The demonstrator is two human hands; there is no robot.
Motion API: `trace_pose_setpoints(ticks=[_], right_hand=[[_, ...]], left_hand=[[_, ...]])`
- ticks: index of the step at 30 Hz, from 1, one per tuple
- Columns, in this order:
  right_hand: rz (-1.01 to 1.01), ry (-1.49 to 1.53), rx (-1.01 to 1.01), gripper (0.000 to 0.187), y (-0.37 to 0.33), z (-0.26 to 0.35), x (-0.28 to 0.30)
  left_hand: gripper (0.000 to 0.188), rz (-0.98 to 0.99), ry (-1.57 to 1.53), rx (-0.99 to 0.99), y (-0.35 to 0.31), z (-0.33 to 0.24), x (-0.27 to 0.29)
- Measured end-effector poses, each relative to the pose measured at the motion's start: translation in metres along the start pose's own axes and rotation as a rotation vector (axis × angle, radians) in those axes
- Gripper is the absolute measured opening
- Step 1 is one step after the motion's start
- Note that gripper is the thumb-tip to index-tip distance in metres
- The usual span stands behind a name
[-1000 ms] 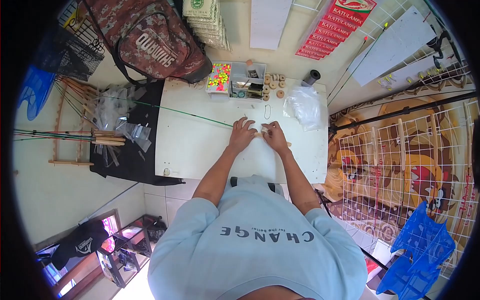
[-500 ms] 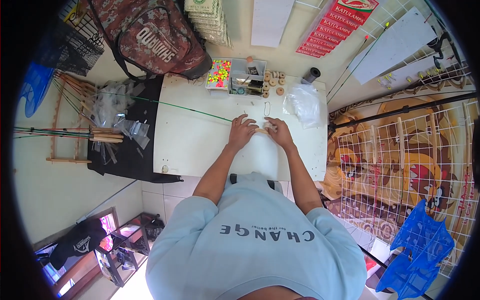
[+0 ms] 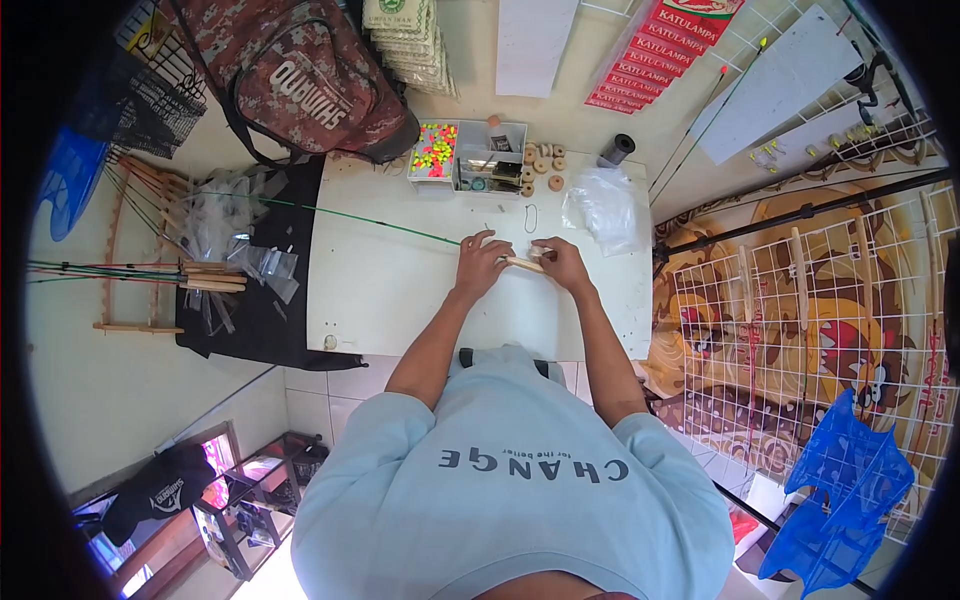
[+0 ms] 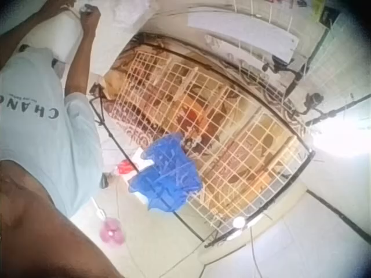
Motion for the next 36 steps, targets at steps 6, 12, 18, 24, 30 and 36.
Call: trace_pose_setpoints(ticks=[6, 12, 18, 24, 30, 36], right_hand=[[0.011, -0.002, 0.051, 0.031, 0.001, 0.006, -0.001], [0.003, -0.056, 0.081, 0.025, 0.000, 0.005, -0.003], [0.005, 0.023, 0.045, 0.026, -0.006, 0.003, -0.003], [0.045, -0.012, 0.029, 0.026, -0.006, 0.002, 0.000], [0.151, -0.132, 0.112, 0.029, -0.008, 0.016, 0.003], [-0.001, -0.295, 0.174, 0.036, -0.009, 0.013, -0.004]], left_hand=[[0.018, 0.020, 0.000, 0.025, -0.002, 0.002, -0.001], [0.018, 0.018, 0.009, 0.045, 0.001, 0.000, -0.002], [0.018, -0.021, 0.010, 0.056, 0.002, -0.001, -0.003], [0.017, -0.033, -0.001, 0.078, 0.003, -0.004, -0.005], [0.016, -0.020, 0.041, 0.109, 0.004, 0.000, -0.006], [0.016, -0.048, 0.027, 0.116, 0.011, -0.008, -0.005]])
Point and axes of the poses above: each hand's wrist, its own y-axis towards the middle knuckle, its own x-axis out of the back of the hand, z = x × y, the point moved 1 cm from there along y, towards the middle knuckle, and after that the axes turned 15 degrees about -z, right-handed, at the moved point
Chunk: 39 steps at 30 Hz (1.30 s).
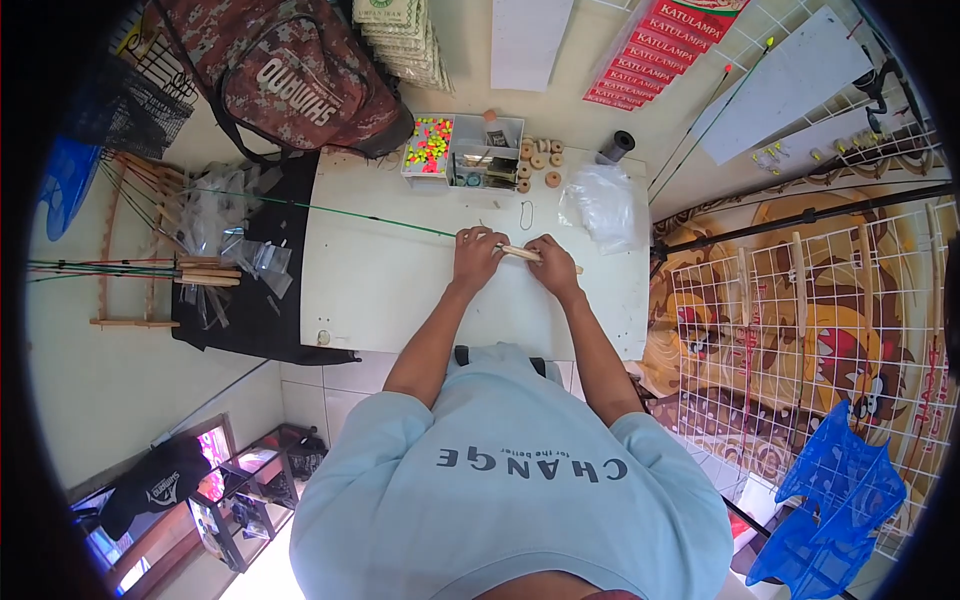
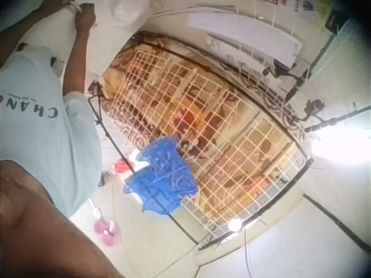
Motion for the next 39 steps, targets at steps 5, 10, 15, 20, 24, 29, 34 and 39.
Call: trace_pose_setpoints(ticks=[5, 10, 15, 20, 24, 29, 34, 39], right_hand=[[-0.053, -0.049, -0.005, 0.029, -0.001, -0.001, -0.001], [-0.072, 0.005, 0.061, 0.028, 0.000, -0.006, 0.002], [-0.121, -0.086, 0.056, 0.030, -0.002, 0.004, 0.002], [-0.128, -0.069, 0.132, 0.036, -0.004, -0.006, -0.002], [-0.138, 0.013, 0.114, 0.033, -0.001, -0.011, -0.008], [-0.130, -0.038, 0.092, 0.031, 0.002, 0.002, -0.002], [-0.179, 0.065, 0.109, 0.027, 0.003, -0.001, 0.001], [-0.171, 0.066, 0.065, 0.027, 0.006, 0.000, 0.001]], left_hand=[[0.016, 0.033, 0.008, 0.013, 0.000, 0.003, 0.000], [0.014, 0.104, 0.020, 0.041, 0.003, 0.006, -0.003], [0.019, 0.086, -0.031, -0.056, 0.001, 0.016, -0.004], [0.019, 0.117, 0.009, -0.044, 0.004, 0.005, -0.003], [0.018, 0.184, 0.039, -0.003, 0.006, -0.001, -0.006], [0.019, 0.154, 0.035, -0.013, 0.005, -0.003, -0.008], [0.019, 0.097, 0.067, -0.077, 0.010, -0.009, -0.007], [0.021, 0.032, 0.063, -0.123, 0.015, -0.008, -0.004]])
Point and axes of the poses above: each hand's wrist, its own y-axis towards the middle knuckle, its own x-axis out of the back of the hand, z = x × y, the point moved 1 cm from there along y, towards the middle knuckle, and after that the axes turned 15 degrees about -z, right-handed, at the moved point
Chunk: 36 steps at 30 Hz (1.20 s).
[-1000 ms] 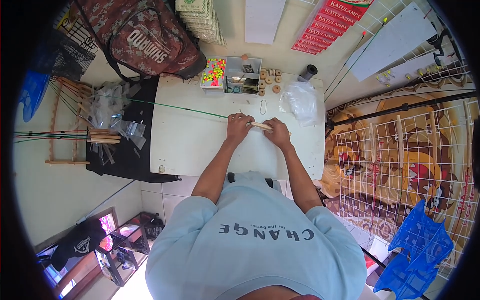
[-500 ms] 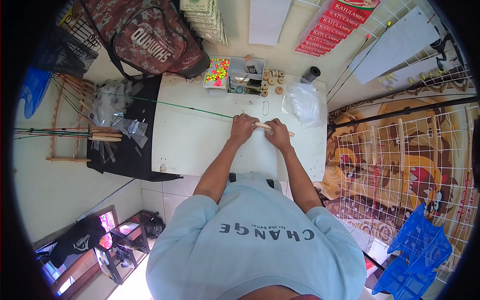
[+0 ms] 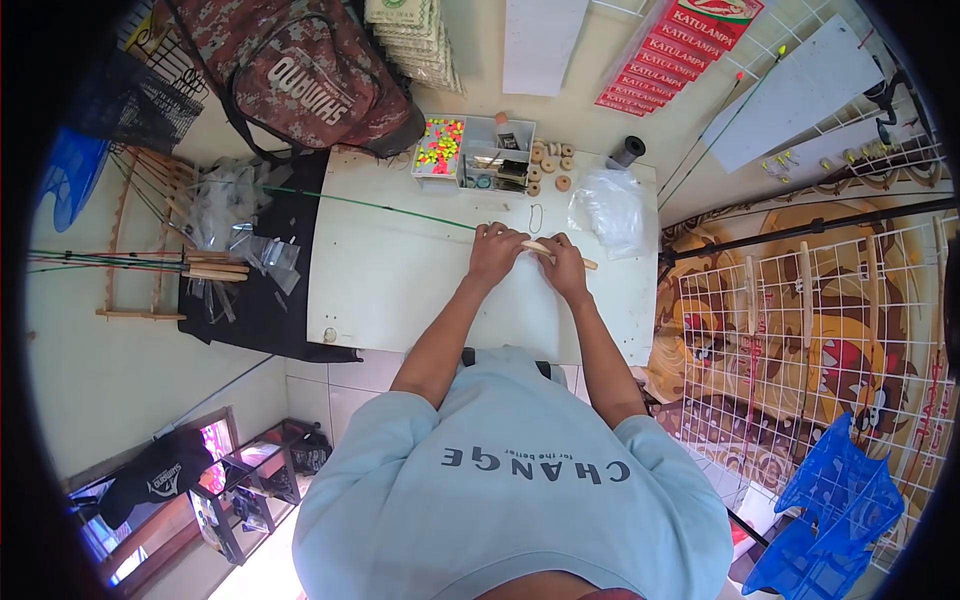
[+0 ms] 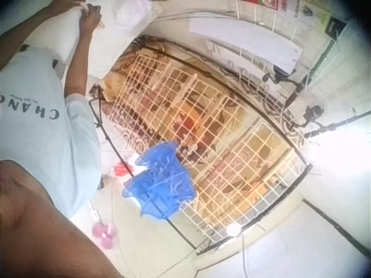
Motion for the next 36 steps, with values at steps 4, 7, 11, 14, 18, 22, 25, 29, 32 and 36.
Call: trace_pose_setpoints(ticks=[4, 7, 11, 14, 18, 22, 25, 29, 32, 36], right_hand=[[0.001, 0.004, -0.015, 0.028, 0.004, 0.006, -0.001], [0.020, 0.039, -0.014, 0.028, 0.005, 0.010, -0.004], [-0.003, 0.056, -0.024, 0.029, 0.002, 0.007, -0.010], [-0.018, 0.046, -0.006, 0.027, 0.000, 0.004, -0.011], [-0.060, 0.029, -0.003, 0.024, -0.003, 0.004, -0.007], [-0.044, -0.008, -0.016, 0.026, -0.004, 0.002, -0.001], [-0.019, -0.019, -0.017, 0.025, -0.006, 0.000, 0.002], [-0.053, 0.008, -0.017, 0.024, -0.013, -0.012, 0.008], [-0.079, 0.017, -0.040, 0.023, -0.017, -0.017, 0.011], [-0.054, 0.031, -0.027, 0.023, -0.016, -0.019, 0.011]], left_hand=[[0.020, 0.026, 0.057, -0.028, 0.004, 0.002, 0.002], [0.021, 0.031, 0.129, -0.045, 0.004, 0.005, 0.004], [0.023, 0.048, 0.118, -0.040, 0.003, 0.006, 0.005], [0.024, 0.053, 0.118, -0.059, 0.002, 0.005, 0.004], [0.022, 0.056, 0.114, -0.085, 0.001, 0.004, 0.001], [0.021, 0.065, 0.093, -0.099, 0.000, -0.001, -0.001], [0.021, 0.062, 0.077, -0.100, -0.004, -0.004, -0.002], [0.022, 0.094, 0.058, -0.135, 0.000, -0.014, -0.005], [0.022, 0.128, 0.003, -0.133, 0.002, -0.022, -0.008], [0.021, 0.149, 0.028, -0.137, 0.001, -0.022, -0.009]])
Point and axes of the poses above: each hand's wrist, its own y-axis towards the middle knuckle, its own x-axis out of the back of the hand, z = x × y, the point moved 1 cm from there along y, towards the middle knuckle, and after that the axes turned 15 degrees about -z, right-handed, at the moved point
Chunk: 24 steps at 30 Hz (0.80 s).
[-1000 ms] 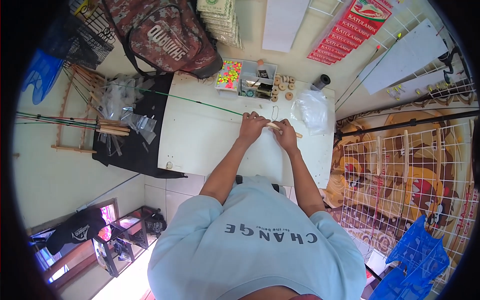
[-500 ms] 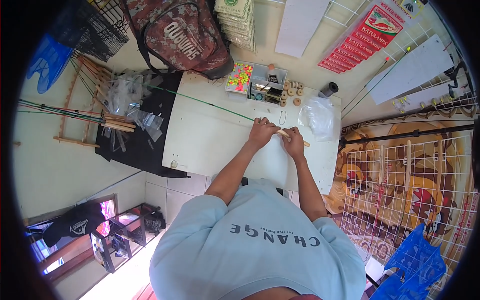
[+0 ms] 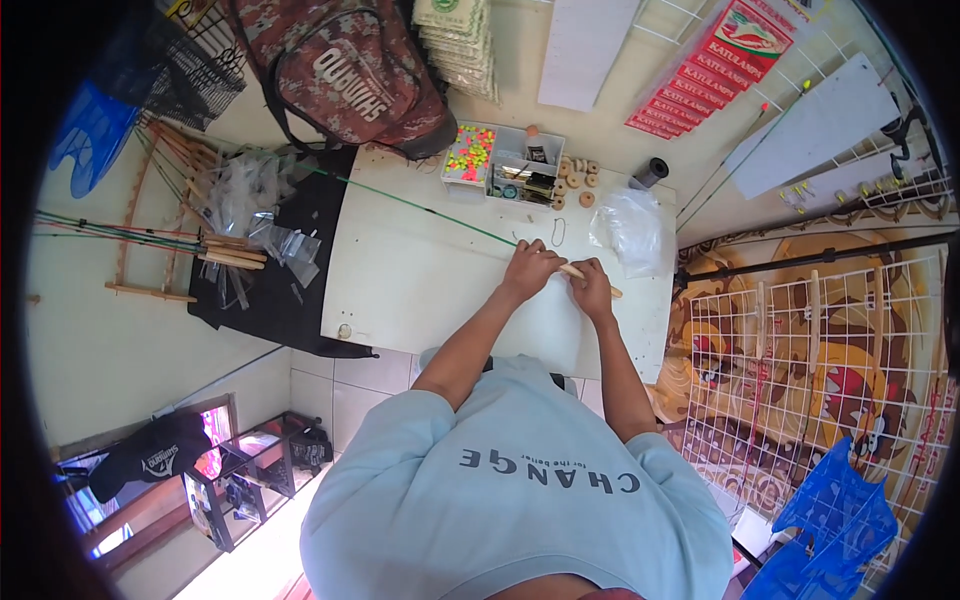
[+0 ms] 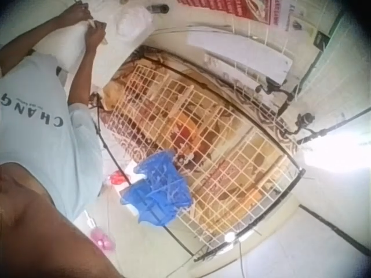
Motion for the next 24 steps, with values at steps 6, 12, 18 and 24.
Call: trace_pose_setpoints(ticks=[6, 12, 18, 24], right_hand=[[0.011, -0.032, -0.007, 0.024, 0.001, 0.002, -0.001], [0.046, 0.020, -0.011, 0.024, 0.001, 0.007, 0.002], [0.053, 0.024, -0.034, 0.028, 0.001, -0.003, 0.012], [0.012, 0.010, -0.043, 0.028, 0.003, -0.012, 0.029]], left_hand=[[0.021, -0.017, -0.096, 0.130, -0.008, 0.003, 0.001], [0.018, -0.061, -0.132, 0.191, -0.014, 0.011, -0.002], [0.017, -0.067, -0.119, 0.145, -0.002, -0.004, -0.003], [0.018, -0.077, -0.125, 0.113, 0.009, -0.020, -0.010]])
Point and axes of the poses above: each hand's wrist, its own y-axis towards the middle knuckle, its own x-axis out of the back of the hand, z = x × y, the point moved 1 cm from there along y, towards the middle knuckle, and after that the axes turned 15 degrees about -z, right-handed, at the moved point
